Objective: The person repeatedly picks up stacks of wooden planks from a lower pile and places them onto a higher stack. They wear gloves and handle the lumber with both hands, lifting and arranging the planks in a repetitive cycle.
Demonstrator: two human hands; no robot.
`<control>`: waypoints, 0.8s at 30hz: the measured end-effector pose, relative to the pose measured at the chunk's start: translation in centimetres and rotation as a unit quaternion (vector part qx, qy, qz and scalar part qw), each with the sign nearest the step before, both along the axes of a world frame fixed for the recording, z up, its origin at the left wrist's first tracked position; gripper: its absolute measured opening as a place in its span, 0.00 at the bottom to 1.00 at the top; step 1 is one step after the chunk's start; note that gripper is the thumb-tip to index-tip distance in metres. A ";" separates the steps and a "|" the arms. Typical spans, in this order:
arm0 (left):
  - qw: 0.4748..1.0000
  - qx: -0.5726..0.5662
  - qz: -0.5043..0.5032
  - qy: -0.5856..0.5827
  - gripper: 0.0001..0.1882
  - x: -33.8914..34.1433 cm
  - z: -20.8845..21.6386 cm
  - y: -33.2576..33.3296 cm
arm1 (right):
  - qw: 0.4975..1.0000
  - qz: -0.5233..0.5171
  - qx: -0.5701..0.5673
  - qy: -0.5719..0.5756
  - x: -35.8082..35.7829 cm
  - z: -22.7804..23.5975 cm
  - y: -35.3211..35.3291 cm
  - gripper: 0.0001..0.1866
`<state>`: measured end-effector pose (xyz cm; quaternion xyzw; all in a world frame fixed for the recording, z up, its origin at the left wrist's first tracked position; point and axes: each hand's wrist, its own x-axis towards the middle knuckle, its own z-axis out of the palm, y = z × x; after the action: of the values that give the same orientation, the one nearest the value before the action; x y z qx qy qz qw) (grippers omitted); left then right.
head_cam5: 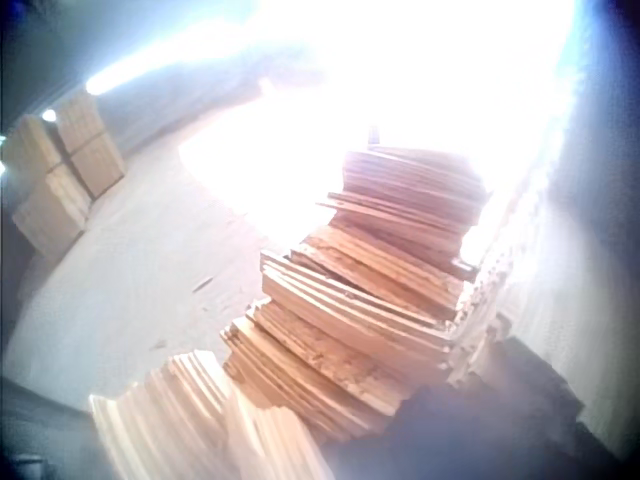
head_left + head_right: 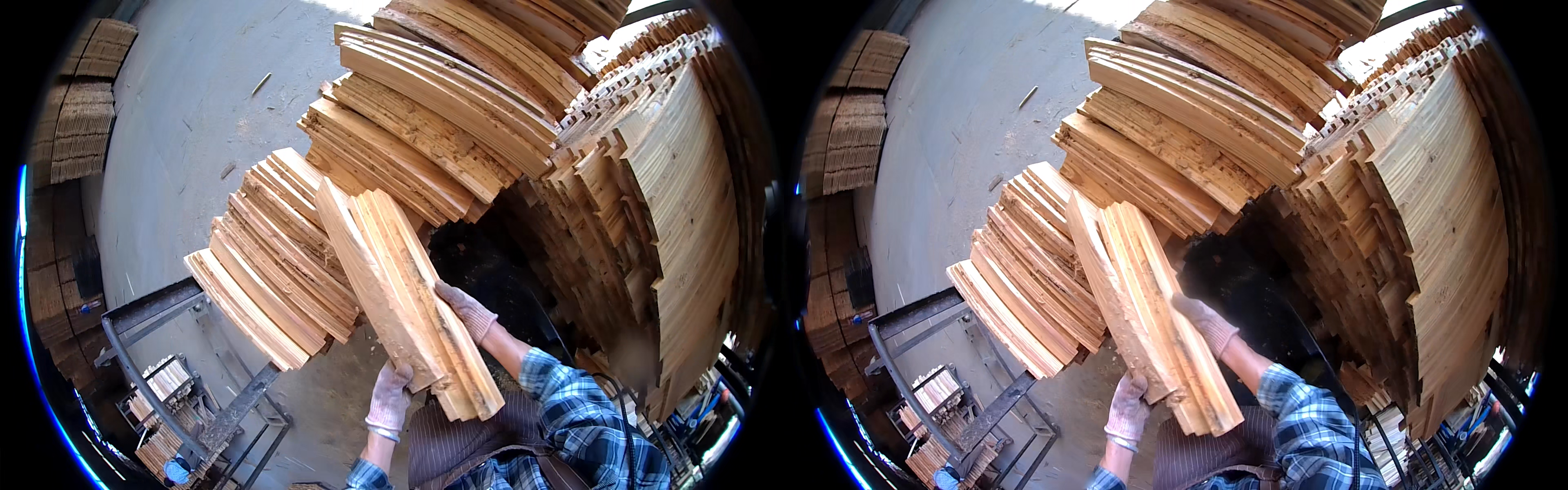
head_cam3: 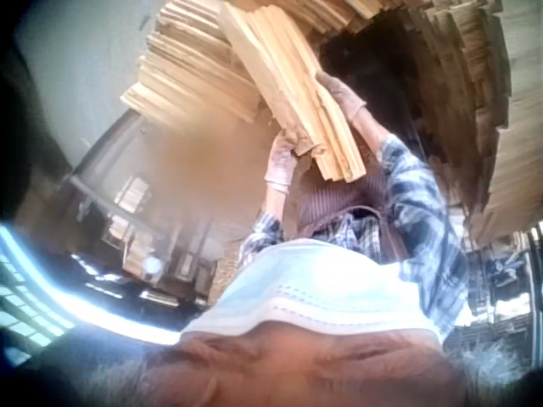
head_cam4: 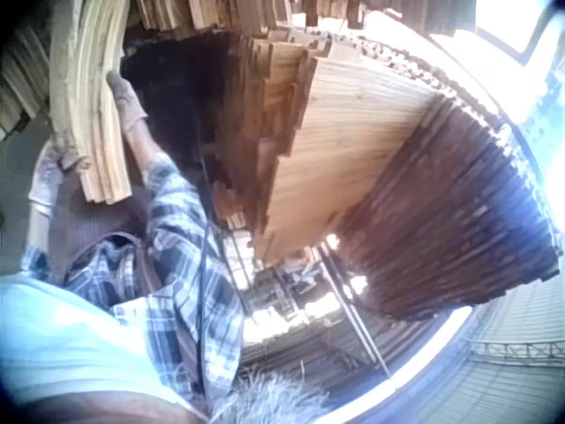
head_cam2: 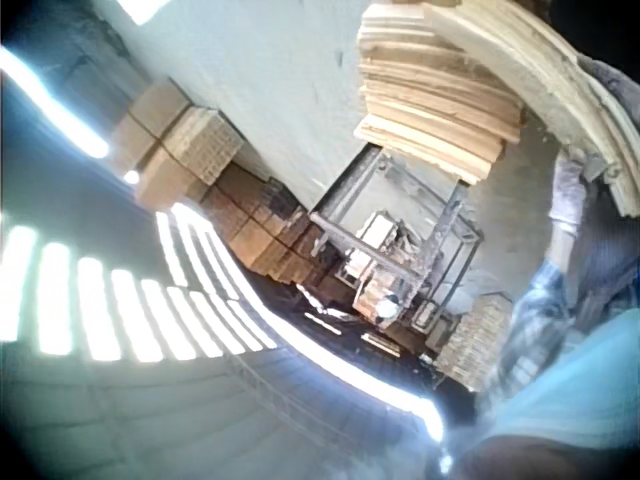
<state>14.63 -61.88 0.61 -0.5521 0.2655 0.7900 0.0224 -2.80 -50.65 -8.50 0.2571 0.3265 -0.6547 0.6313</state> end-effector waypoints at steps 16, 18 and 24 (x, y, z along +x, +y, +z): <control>0.831 -0.421 -0.307 0.195 0.13 -3.1 10.8 18.5 | 0.879 -0.126 -0.066 0.455 0.5 17.6 24.8 0.46; 0.883 -0.253 -0.304 0.255 0.10 -5.6 13.5 24.6 | 0.858 -0.166 -0.058 0.483 0.2 20.8 32.3 0.45; 0.420 -0.585 -0.542 0.433 0.14 -11.7 17.0 42.8 | 0.696 -0.085 0.449 0.554 4.0 26.6 55.4 0.43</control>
<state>2.88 -19.11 17.60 0.2408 0.8829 0.4031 -0.0003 1.22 4.80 18.12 0.1273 0.8490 -0.5053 0.0875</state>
